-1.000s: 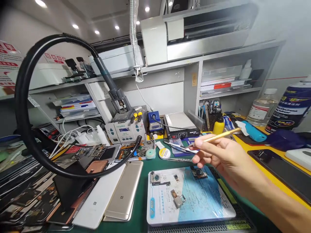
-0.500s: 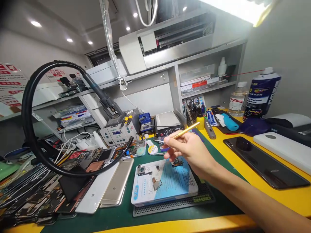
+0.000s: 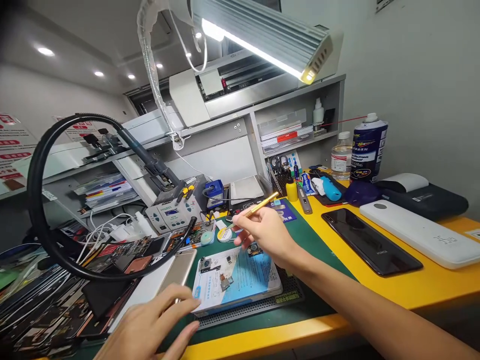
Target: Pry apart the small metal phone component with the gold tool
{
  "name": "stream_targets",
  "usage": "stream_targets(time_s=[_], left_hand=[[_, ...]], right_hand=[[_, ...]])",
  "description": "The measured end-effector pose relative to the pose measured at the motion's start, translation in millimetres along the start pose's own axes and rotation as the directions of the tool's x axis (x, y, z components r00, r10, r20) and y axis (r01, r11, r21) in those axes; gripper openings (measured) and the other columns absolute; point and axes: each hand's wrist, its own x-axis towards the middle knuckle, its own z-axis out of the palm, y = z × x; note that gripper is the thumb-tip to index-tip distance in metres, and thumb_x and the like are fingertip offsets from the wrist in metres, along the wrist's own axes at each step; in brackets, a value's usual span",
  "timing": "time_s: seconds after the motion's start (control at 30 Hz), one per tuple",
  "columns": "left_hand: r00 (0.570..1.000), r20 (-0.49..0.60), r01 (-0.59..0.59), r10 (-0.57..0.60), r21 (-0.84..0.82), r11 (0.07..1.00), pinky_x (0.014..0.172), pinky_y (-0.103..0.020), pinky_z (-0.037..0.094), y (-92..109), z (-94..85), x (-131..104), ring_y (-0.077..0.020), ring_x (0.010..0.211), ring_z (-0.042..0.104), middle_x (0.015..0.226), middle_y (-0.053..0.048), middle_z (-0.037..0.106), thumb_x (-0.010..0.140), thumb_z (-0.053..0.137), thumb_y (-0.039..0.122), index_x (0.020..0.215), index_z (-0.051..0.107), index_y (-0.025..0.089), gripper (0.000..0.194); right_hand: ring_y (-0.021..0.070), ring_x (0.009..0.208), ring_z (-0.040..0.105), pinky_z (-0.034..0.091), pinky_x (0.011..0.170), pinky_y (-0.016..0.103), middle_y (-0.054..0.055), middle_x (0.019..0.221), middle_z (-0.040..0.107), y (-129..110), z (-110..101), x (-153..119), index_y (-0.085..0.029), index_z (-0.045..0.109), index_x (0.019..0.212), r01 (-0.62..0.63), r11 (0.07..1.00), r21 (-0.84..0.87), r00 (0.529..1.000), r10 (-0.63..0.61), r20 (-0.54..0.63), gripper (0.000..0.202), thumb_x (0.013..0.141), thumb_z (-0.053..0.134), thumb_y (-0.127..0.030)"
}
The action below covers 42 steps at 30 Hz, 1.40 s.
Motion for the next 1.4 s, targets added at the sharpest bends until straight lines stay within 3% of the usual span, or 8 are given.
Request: stream_targets(time_s=[0.1, 0.23, 0.5, 0.7, 0.9, 1.1, 1.23, 1.4], left_hand=[[0.997, 0.055, -0.06, 0.059, 0.016, 0.998, 0.068, -0.035, 0.058, 3, 0.1, 46, -0.0259, 0.093, 0.071, 0.111, -0.01, 0.07, 0.092, 0.054, 0.016, 0.118, 0.061, 0.022, 0.028], [0.984, 0.15, -0.097, 0.097, -0.005, 0.995, 0.071, -0.034, 0.057, 5, -0.7, 73, -0.0241, 0.088, 0.07, 0.103, -0.005, 0.071, 0.088, 0.057, 0.016, 0.11, 0.065, 0.025, 0.025], [0.983, 0.168, -0.057, 0.07, -0.083, 0.995, 0.066, -0.035, 0.049, -1, 9.4, 77, -0.0244, 0.079, 0.066, 0.093, -0.007, 0.071, 0.091, 0.052, 0.016, 0.102, 0.071, 0.022, 0.023], [0.99, 0.061, 0.138, -0.126, -0.294, 0.946, 0.074, -0.039, 0.044, -11, 17.5, 79, -0.0259, 0.083, 0.064, 0.093, -0.011, 0.073, 0.094, 0.047, 0.024, 0.1, 0.074, 0.017, 0.028], [0.877, 0.202, 0.448, -0.435, -0.67, 0.592, 0.059, -0.026, 0.039, -13, 0.8, 95, -0.0144, 0.068, 0.053, 0.077, -0.002, 0.067, 0.093, 0.055, 0.041, 0.093, 0.076, 0.017, 0.032], [0.799, 0.339, 0.499, -0.497, -0.835, 0.231, 0.044, -0.025, 0.015, -15, 2.5, 104, -0.0078, 0.046, 0.022, 0.047, 0.01, 0.031, 0.085, 0.062, 0.044, 0.084, 0.077, 0.013, 0.034], [0.787, 0.35, 0.474, -0.508, -0.87, 0.134, 0.044, -0.024, 0.014, -18, 4.2, 107, -0.0067, 0.045, 0.024, 0.046, 0.009, 0.033, 0.081, 0.068, 0.042, 0.075, 0.076, 0.013, 0.03], [0.759, 0.384, 0.489, -0.526, -0.869, 0.07, 0.043, -0.023, 0.012, -21, 4.6, 107, -0.0062, 0.043, 0.022, 0.043, 0.009, 0.035, 0.082, 0.068, 0.042, 0.074, 0.074, 0.014, 0.03]], right_hand=[[0.0186, 0.081, 0.072, 0.061, 0.069, 0.036, 0.006, 0.108, 0.072, 0, 0, 1, -0.016, 0.065, 0.117, -0.009, 1.0, 0.0, 1.0, 0.009, -0.017, 0.023, 0.099, 0.063, -0.03], [0.0182, 0.08, 0.072, 0.061, 0.069, 0.035, 0.005, 0.106, 0.072, -2, -1, 1, -0.015, 0.065, 0.116, -0.017, 1.0, -0.003, 1.0, 0.017, -0.018, 0.022, 0.099, 0.063, -0.03], [0.0152, 0.071, 0.07, 0.06, 0.062, 0.031, 0.003, 0.098, 0.072, -6, 1, -2, -0.015, 0.066, 0.111, -0.013, 1.0, 0.006, 1.0, 0.013, -0.008, 0.02, 0.1, 0.062, -0.03], [0.0138, 0.067, 0.069, 0.059, 0.059, 0.029, 0.002, 0.093, 0.072, -6, 2, -3, -0.015, 0.066, 0.109, 0.011, 1.0, 0.02, 0.999, -0.011, -0.035, 0.018, 0.1, 0.062, -0.029], [0.0114, 0.059, 0.066, 0.056, 0.052, 0.025, 0.0, 0.086, 0.071, -6, 4, -4, -0.014, 0.067, 0.103, 0.039, 0.999, 0.038, 0.999, -0.038, -0.028, 0.018, 0.1, 0.062, -0.031], [0.0116, 0.059, 0.069, 0.055, 0.053, 0.024, 0.001, 0.084, 0.074, -3, 8, -12, -0.016, 0.066, 0.103, 0.088, 0.996, 0.012, 0.996, -0.088, -0.003, 0.022, 0.1, 0.062, -0.037], [0.0147, 0.071, 0.074, 0.057, 0.057, 0.023, 0.001, 0.088, 0.078, -1, 7, -16, -0.023, 0.069, 0.108, 0.116, 0.992, -0.055, 0.993, -0.116, 0.015, 0.021, 0.1, 0.057, -0.039], [0.0176, 0.082, 0.075, 0.061, 0.07, 0.024, 0.0, 0.102, 0.079, 3, 7, -20, -0.031, 0.074, 0.108, 0.159, 0.962, -0.222, 0.987, -0.145, 0.076, 0.02, 0.089, 0.075, -0.028]])
